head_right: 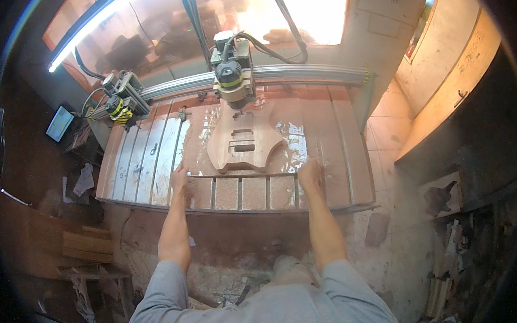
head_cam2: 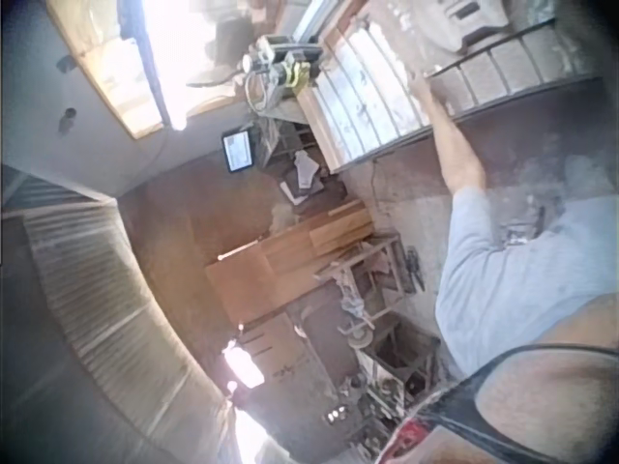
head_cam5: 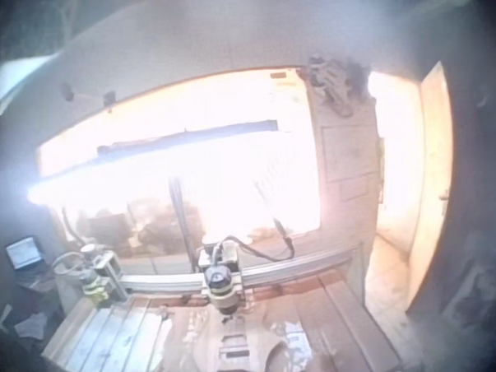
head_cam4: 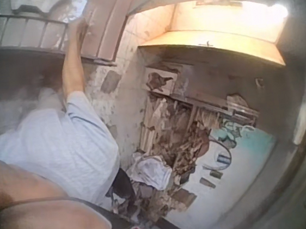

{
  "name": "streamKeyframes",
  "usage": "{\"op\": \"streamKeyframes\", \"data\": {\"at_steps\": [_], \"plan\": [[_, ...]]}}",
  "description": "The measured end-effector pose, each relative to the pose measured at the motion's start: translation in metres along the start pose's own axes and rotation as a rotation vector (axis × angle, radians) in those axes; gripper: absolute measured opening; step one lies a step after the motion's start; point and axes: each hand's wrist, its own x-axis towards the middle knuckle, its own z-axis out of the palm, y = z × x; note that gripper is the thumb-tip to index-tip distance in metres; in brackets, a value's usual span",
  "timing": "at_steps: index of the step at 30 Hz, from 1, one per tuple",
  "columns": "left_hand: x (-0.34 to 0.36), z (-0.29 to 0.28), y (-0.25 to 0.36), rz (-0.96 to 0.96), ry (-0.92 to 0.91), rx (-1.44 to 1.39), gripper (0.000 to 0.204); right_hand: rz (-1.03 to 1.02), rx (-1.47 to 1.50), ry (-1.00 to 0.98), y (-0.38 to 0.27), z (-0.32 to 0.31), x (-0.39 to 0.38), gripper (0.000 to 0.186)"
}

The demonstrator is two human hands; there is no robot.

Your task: The person clears wood scraps from a CNC machine, removes a wooden guitar body, and then uses a drill to secure screws into a wooden block on the floor.

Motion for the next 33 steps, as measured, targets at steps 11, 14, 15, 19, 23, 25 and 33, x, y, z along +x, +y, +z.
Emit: {"op": "streamKeyframes", "data": {"at_steps": [11,14,15,19,23,25,33], "plan": [[-0.064,0.038,0.019,0.223,0.308,0.245,0.057,-0.217,0.021,-0.021,-0.038,-0.025,0.122,0.040],[-0.063,0.042,0.021,0.179,0.270,0.268,0.056,-0.371,0.045,0.171,-0.048,0.031,0.206,0.042],[-0.063,0.041,0.020,0.189,0.278,0.277,0.056,-0.415,0.037,0.198,-0.063,0.040,0.230,0.045],[-0.064,0.037,0.028,0.192,0.269,0.276,0.055,-0.229,-0.414,-0.345,-0.096,0.070,0.318,0.061],[-0.058,0.032,0.025,0.254,0.300,0.324,0.055,-0.390,-0.261,-0.158,-0.055,0.104,0.353,0.065],[-0.056,0.034,0.030,0.227,0.285,0.308,0.054,-0.544,-0.131,-0.017,-0.019,0.111,0.374,0.061],[-0.060,0.031,0.023,0.145,0.261,0.334,0.057,-0.618,-0.266,-0.058,-0.013,0.116,0.394,0.062]]}}
